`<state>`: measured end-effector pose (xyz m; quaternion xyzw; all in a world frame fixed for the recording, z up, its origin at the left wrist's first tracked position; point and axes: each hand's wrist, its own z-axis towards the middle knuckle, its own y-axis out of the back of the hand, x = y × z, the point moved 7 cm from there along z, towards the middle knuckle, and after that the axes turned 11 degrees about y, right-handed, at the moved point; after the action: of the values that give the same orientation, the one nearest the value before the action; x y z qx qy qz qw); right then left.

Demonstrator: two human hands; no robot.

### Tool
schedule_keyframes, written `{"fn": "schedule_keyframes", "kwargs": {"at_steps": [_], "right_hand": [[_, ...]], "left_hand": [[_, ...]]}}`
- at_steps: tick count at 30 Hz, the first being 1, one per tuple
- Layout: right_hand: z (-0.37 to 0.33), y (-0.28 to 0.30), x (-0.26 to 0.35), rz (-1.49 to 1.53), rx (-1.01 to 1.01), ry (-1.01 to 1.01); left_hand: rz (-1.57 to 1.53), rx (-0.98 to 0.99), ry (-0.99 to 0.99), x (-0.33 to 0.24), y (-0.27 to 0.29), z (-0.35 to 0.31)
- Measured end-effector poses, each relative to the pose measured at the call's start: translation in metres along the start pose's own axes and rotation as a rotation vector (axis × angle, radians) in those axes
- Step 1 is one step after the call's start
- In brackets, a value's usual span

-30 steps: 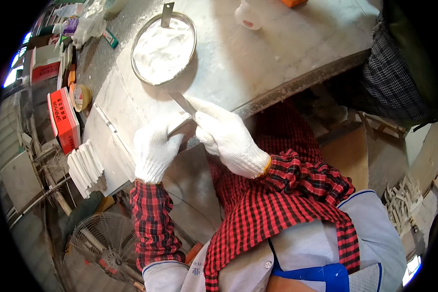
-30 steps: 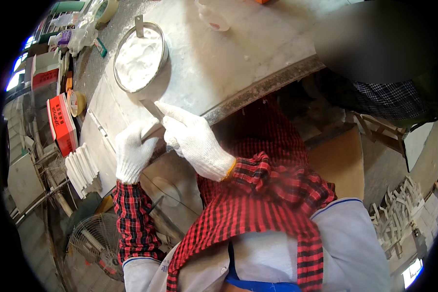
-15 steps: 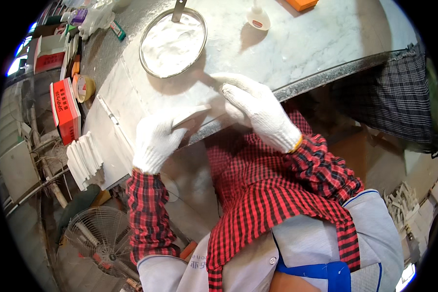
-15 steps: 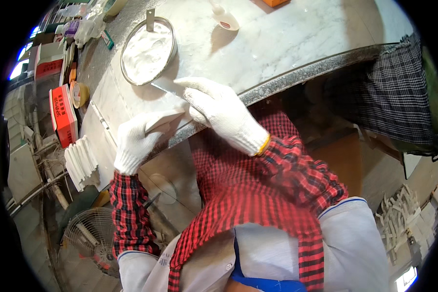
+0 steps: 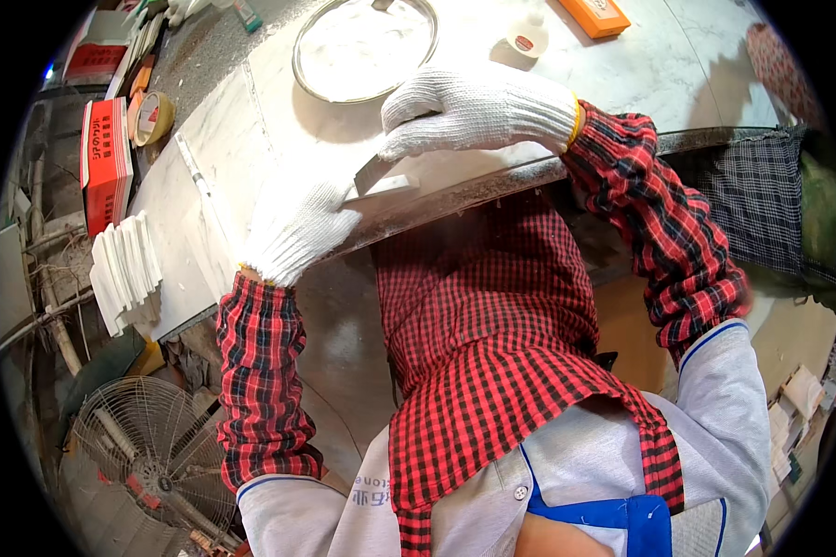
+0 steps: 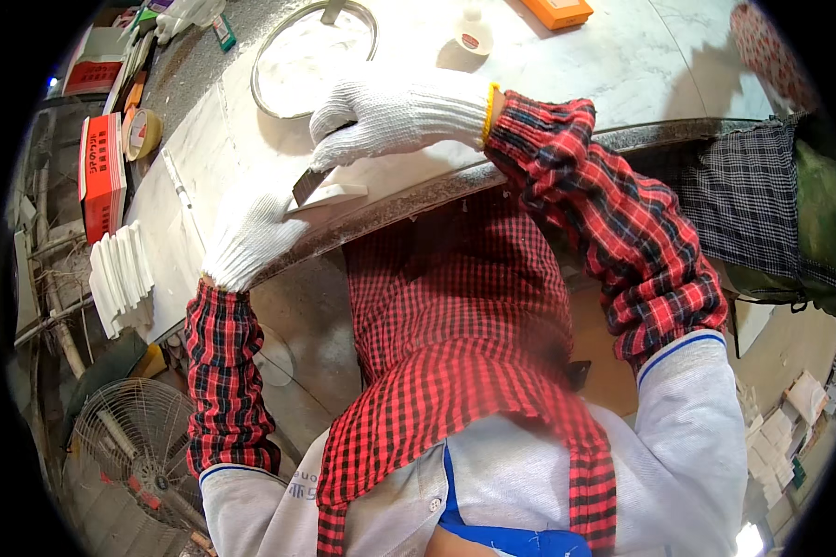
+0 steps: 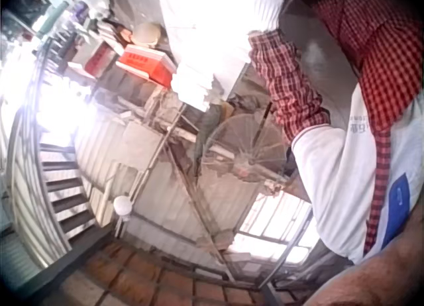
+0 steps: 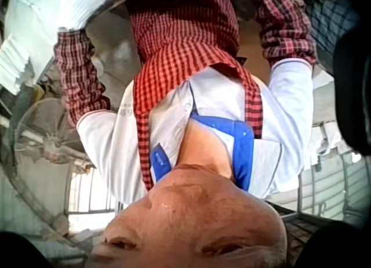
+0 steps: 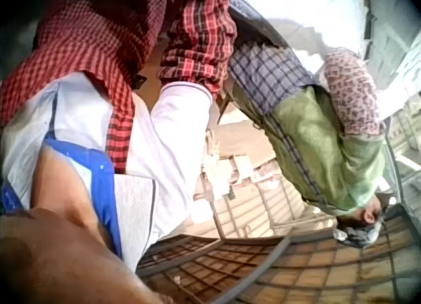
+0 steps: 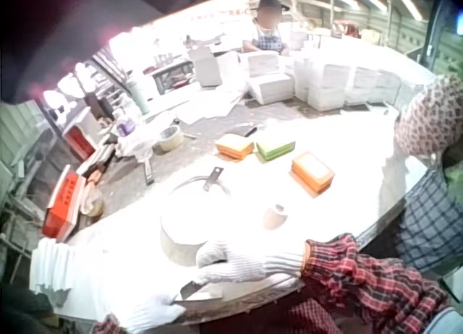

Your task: The person repeatedly shapes small white rectangular tiles by scraping edges with a metal scraper and smoothing surfaces with an orange block. The person handles each tile one at a time, rotating it to work different sides, and places finished tiles on the table.

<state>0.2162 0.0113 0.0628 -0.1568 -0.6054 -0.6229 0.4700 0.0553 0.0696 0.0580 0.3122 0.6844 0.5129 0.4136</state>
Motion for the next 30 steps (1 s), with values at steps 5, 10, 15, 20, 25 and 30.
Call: {"fn": "schedule_keyframes", "kwargs": {"at_steps": [5,10,15,20,25,30], "right_hand": [[0.005,0.002,0.007,-0.021,0.036,0.042],[0.0,0.004,0.01,0.033,0.093,0.034],[-0.017,0.012,0.009,0.183,0.239,-0.117],[-0.055,0.03,0.02,0.017,0.285,-0.202],[-0.016,0.024,0.02,-0.013,0.055,0.086],[0.018,-0.005,0.006,0.006,0.158,0.051]], "left_hand": [[-0.025,-0.081,-0.036,-0.004,0.008,-0.002],[0.032,-0.01,0.012,-0.009,0.007,0.0],[0.096,0.042,0.07,-0.005,0.001,-0.002],[0.049,0.026,0.044,0.001,-0.005,-0.005],[-0.01,-0.049,-0.022,-0.007,0.002,0.0],[0.09,0.02,0.071,0.0,-0.005,-0.001]]}}
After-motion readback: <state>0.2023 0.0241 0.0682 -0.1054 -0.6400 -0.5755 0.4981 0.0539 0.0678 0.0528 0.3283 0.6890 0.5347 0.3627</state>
